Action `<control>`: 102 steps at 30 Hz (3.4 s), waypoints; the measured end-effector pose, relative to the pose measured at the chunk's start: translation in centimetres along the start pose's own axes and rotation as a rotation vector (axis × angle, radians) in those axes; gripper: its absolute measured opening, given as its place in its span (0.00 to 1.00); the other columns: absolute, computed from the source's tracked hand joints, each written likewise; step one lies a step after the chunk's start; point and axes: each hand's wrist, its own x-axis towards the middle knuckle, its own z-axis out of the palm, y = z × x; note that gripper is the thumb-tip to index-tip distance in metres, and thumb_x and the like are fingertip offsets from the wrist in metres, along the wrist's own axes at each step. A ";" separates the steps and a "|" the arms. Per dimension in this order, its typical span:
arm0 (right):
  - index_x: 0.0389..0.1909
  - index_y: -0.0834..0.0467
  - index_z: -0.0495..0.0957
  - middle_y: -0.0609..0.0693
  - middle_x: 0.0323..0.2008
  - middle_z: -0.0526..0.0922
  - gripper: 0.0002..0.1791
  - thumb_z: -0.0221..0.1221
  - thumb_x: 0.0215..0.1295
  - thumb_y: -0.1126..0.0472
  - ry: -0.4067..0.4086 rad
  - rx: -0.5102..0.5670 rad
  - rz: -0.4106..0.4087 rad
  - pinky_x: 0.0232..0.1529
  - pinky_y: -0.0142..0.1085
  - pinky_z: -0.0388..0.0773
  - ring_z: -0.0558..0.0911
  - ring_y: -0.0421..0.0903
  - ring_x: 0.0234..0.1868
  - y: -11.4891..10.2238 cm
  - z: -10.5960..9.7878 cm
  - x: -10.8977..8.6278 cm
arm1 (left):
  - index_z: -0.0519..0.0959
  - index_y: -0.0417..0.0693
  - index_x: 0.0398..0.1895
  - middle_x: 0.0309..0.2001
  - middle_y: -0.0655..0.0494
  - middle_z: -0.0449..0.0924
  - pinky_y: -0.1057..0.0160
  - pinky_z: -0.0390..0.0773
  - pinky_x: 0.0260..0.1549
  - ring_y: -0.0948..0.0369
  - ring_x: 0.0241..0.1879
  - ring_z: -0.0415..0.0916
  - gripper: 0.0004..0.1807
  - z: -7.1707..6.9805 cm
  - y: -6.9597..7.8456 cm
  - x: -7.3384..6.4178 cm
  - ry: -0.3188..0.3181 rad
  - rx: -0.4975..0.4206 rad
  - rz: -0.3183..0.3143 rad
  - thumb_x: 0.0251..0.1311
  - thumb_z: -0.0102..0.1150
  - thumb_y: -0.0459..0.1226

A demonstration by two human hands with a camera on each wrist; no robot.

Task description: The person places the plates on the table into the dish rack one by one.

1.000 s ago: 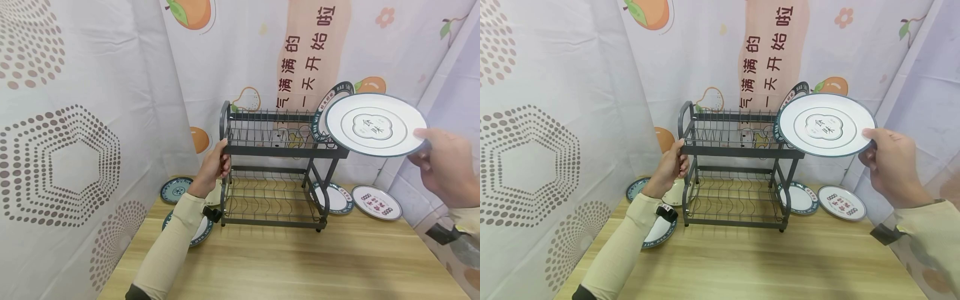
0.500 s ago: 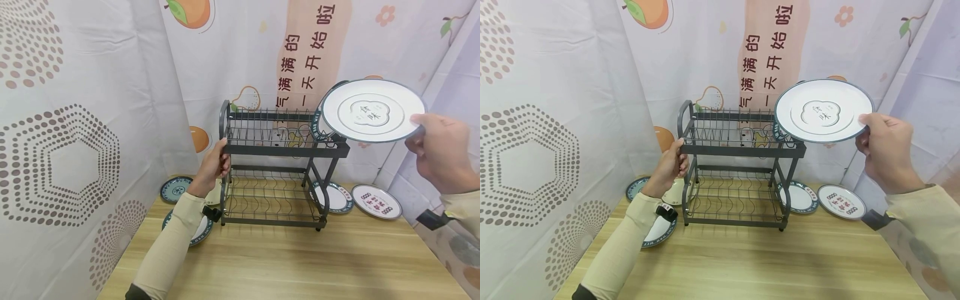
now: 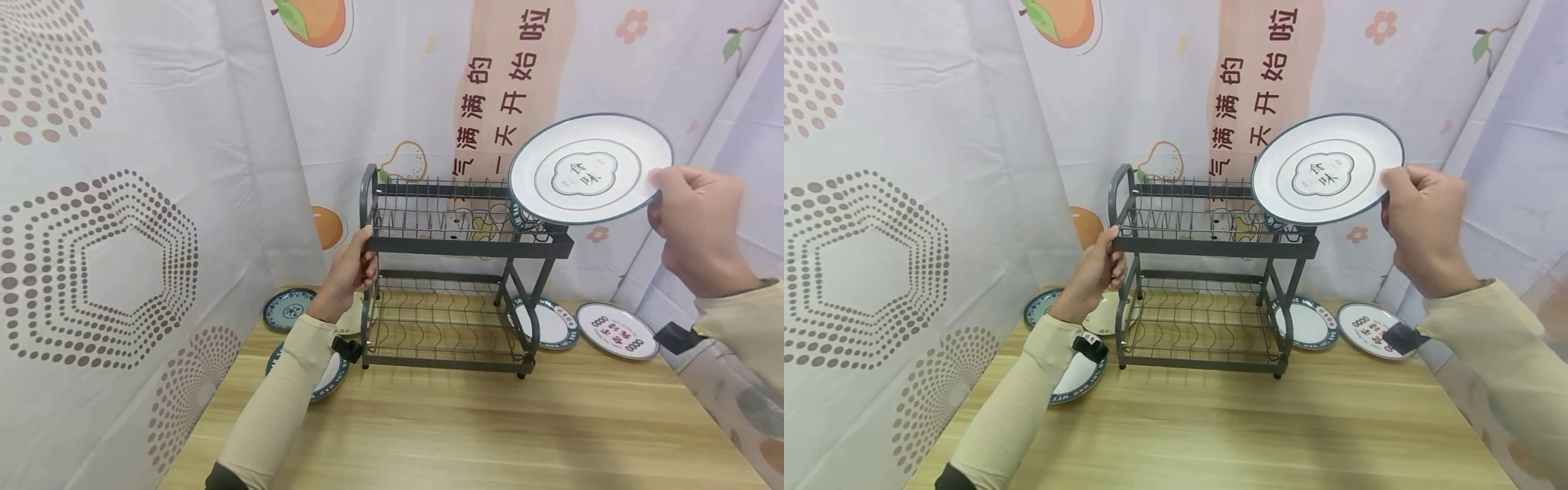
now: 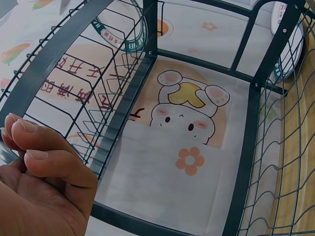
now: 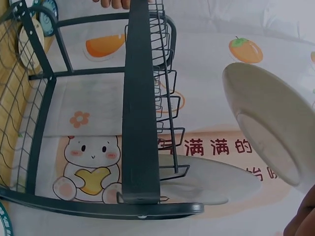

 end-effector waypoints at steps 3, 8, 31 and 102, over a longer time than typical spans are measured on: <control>0.12 0.69 0.75 0.50 0.03 0.65 0.21 0.51 0.67 0.73 -0.001 -0.114 -0.007 0.11 0.36 0.43 0.59 0.39 0.05 -0.2 0.7 0.4 | 0.63 0.48 0.21 0.15 0.57 0.66 0.65 0.62 0.15 0.62 0.13 0.61 0.33 0.0 0.1 0.0 -0.002 0.007 0.001 0.72 0.49 0.65; 0.08 0.68 0.69 0.48 0.03 0.65 0.23 0.48 0.66 0.71 -0.015 -0.315 0.000 0.09 0.37 0.44 0.59 0.39 0.04 -0.1 1.6 1.2 | 0.62 0.48 0.22 0.16 0.57 0.65 0.64 0.62 0.16 0.61 0.13 0.60 0.33 0.0 0.3 -0.2 0.001 0.019 -0.005 0.73 0.48 0.64; 0.07 0.61 0.66 0.33 0.09 0.65 0.21 0.50 0.59 0.63 0.047 -0.908 -0.646 0.23 0.33 0.50 0.55 0.27 0.15 2.4 6.0 1.9 | 0.64 0.49 0.21 0.14 0.57 0.66 0.66 0.62 0.15 0.62 0.12 0.60 0.33 -0.1 0.1 -0.2 0.007 0.000 0.002 0.71 0.50 0.65; 0.08 0.56 0.60 0.54 0.08 0.60 0.33 0.46 0.76 0.48 -0.267 -1.439 -0.529 0.11 0.50 0.51 0.64 0.60 0.12 6.6 7.4 0.1 | 0.61 0.47 0.24 0.16 0.57 0.64 0.63 0.60 0.16 0.60 0.14 0.59 0.33 -0.1 -0.7 0.6 -0.063 -0.041 0.029 0.75 0.44 0.64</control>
